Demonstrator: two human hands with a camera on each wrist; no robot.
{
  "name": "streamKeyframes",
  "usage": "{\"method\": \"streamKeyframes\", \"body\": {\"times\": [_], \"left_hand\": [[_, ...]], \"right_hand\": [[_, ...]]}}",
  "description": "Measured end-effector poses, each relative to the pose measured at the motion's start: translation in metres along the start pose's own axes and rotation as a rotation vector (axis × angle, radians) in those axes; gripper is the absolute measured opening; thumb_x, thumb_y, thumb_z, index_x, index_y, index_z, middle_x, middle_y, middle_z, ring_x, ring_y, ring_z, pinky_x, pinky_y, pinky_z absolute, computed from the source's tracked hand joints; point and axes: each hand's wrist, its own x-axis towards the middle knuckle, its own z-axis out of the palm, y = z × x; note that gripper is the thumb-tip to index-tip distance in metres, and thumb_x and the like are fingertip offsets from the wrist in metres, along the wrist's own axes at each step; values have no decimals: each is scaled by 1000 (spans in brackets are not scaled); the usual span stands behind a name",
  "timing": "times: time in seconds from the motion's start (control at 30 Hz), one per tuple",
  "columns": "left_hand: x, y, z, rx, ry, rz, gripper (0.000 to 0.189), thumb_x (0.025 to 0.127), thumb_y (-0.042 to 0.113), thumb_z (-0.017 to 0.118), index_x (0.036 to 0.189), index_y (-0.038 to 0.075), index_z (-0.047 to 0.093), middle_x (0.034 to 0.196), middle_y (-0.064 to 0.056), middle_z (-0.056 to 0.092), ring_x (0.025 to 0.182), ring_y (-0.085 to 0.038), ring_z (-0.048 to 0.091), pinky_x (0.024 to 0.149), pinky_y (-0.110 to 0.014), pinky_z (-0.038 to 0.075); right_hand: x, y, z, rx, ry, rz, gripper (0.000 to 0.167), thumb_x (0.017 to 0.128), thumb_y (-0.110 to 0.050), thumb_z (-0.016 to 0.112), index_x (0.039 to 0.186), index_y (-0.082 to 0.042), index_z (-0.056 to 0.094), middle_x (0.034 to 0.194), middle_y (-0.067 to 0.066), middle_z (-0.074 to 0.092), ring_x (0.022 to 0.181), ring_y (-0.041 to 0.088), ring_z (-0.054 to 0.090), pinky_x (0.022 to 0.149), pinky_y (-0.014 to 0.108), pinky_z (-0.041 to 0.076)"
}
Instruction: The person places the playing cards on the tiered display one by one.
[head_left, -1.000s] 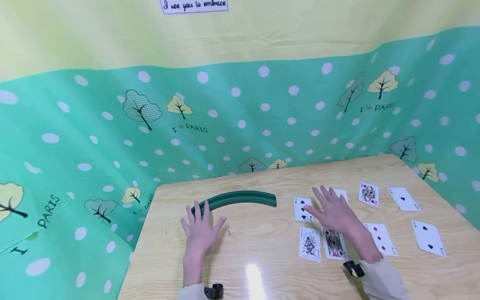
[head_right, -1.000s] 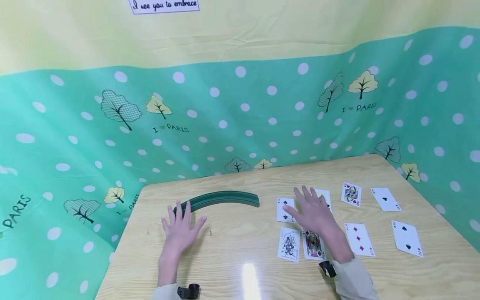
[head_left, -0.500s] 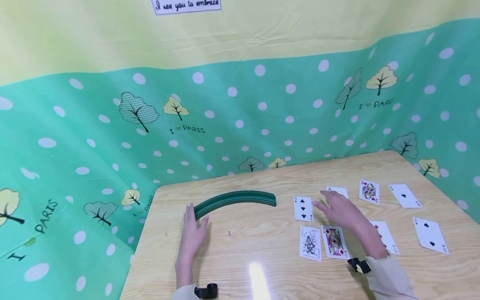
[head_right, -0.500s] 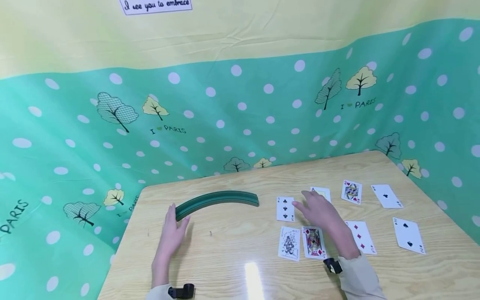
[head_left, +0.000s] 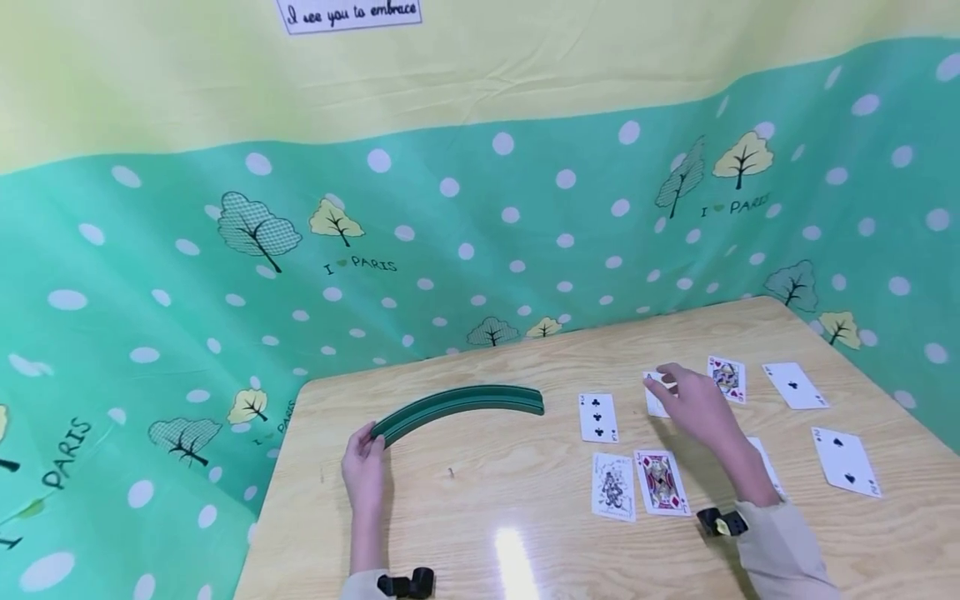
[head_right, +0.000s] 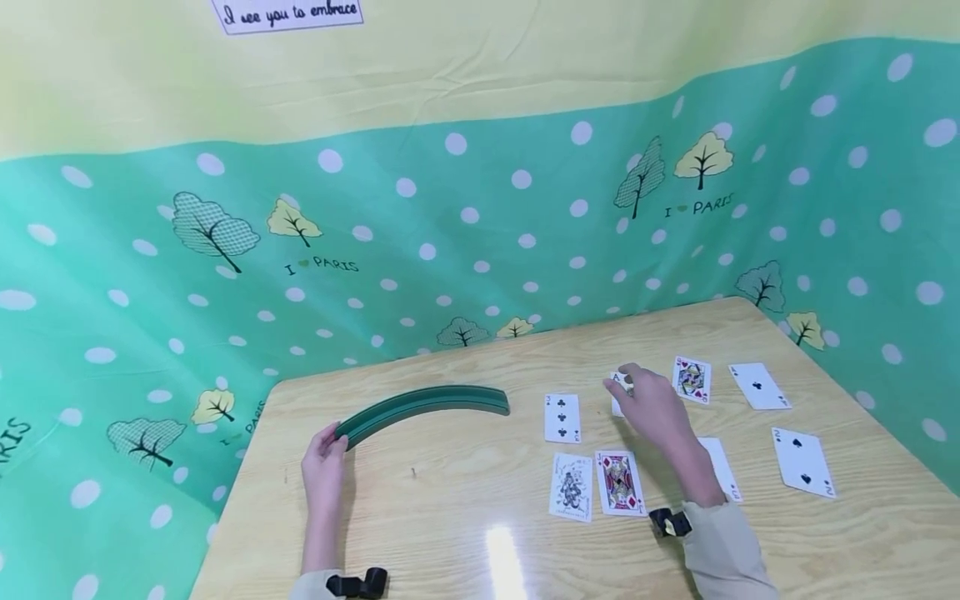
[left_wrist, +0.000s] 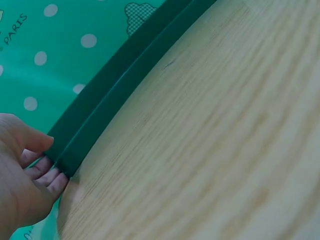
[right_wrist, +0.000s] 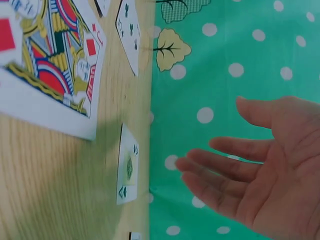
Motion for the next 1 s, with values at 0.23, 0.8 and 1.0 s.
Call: {"method": "streamKeyframes", "body": {"times": [0.23,0.8,1.0], "left_hand": [[2,-1,-11,-30,-28,-19,39,106,2,48,144,-7,52,143,-30,52,134,-36,49,88,-6,46],[6,0,-7,-58,13,-15,37,102,-6,52,139,-10,55,141,-34,53,135,-42,51,93,-8,48],[7,-1,-10,-57,-12,-48,38,101,-6,56,138,-11,54,140,-33,54,133,-41,53,93,-9,50]], "right_hand": [[2,2,-4,37,96,25,46,108,-26,56,129,15,58,113,35,68,100,50,68,84,61,58],[7,14,-8,133,166,32,41,106,-23,61,127,12,62,107,29,71,96,43,68,73,32,57],[6,16,-15,234,181,116,43,107,-23,58,130,13,59,108,30,70,81,11,70,65,16,59]]}}
